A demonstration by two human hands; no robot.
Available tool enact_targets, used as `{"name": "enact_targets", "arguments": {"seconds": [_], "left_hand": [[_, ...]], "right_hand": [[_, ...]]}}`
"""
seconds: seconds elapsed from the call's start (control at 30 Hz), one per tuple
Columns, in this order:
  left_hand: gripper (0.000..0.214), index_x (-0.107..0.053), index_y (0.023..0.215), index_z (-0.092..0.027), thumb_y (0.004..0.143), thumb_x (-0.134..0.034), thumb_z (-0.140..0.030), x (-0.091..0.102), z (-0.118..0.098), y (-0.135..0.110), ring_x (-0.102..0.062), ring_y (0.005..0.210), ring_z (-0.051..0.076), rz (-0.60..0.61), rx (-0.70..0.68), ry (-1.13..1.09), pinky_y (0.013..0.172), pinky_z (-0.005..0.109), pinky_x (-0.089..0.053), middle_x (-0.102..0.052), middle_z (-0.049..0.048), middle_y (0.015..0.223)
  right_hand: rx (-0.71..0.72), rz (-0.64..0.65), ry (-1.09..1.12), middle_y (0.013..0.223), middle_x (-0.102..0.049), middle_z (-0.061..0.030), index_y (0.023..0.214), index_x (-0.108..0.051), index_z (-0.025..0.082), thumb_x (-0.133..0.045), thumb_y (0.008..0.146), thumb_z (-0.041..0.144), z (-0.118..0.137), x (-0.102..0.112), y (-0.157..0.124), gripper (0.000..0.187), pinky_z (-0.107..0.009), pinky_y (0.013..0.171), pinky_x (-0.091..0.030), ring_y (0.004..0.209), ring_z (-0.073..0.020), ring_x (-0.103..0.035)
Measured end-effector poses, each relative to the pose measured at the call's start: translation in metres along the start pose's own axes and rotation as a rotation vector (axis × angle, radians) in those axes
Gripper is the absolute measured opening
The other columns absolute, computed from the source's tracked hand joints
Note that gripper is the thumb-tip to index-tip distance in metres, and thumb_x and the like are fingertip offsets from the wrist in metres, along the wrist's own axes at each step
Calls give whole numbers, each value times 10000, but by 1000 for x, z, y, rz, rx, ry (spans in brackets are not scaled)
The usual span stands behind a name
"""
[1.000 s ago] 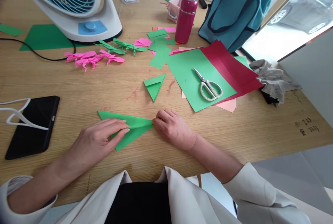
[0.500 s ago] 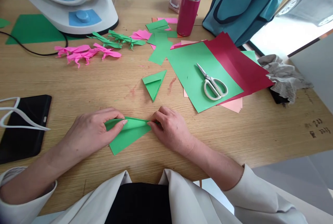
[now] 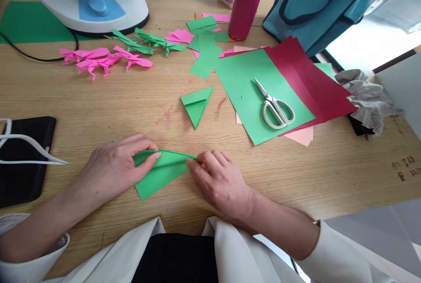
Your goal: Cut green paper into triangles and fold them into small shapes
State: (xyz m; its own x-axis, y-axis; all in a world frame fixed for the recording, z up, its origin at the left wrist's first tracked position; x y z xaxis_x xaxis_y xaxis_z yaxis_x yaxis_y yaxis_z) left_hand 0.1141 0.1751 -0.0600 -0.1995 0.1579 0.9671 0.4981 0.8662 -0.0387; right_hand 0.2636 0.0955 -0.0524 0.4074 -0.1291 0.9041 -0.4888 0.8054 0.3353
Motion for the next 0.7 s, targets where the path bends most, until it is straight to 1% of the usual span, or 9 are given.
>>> {"name": "enact_targets", "arguments": {"seconds": [0.1,0.2,0.37,0.5,0.7], "left_hand": [[133,-645,882,-241,911,-536,-311,-2,1,0,-665,791,181,-3,7,6,615,295,-393,-696,-32,929],[124,-643,877,-243,908,-543,-310,-2,2,1,-655,753,167,-2,14,4,600,288,-388,-691,-39,912],[137,-647,873,-245,909,-535,-316,-1,2,1,-647,736,162,-6,25,11,595,284,-384,-692,-37,899],[142,-645,882,-241,911,-529,-317,-3,2,2,-641,724,161,-10,23,16,614,287,-395,-688,-32,901],[141,-635,879,-238,917,-520,-310,-3,3,1,-631,720,160,-18,14,31,614,284,-383,-678,-26,885]], "right_hand": [[51,42,-34,903,-637,-103,1272,-579,50,-559,938,109,9,-4,-9,340,-335,673,-479,776,-195,-545],[46,44,-45,913,-647,-113,1293,-561,20,-574,931,99,10,-4,-12,370,-340,672,-496,787,-199,-550],[25,44,-62,886,-648,-109,1297,-554,11,-530,959,118,7,-4,-10,354,-340,638,-511,762,-194,-544],[11,50,-91,858,-641,-102,1271,-574,11,-544,952,124,7,-5,-9,340,-343,625,-514,758,-198,-546],[-12,60,-102,837,-621,-87,1248,-595,40,-511,973,143,5,-6,-10,305,-333,623,-507,748,-189,-534]]}}
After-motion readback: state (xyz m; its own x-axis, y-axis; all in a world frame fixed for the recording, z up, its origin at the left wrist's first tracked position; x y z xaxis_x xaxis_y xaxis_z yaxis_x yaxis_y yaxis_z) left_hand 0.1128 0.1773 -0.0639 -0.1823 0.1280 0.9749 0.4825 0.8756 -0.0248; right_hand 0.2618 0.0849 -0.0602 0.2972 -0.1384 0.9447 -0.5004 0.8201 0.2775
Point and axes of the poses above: each hand's wrist, its own y-axis towards the middle knuckle, its own x-axis out of the back of the hand, z = x × y, the point moved 9 cm from there along y, towards the middle knuckle
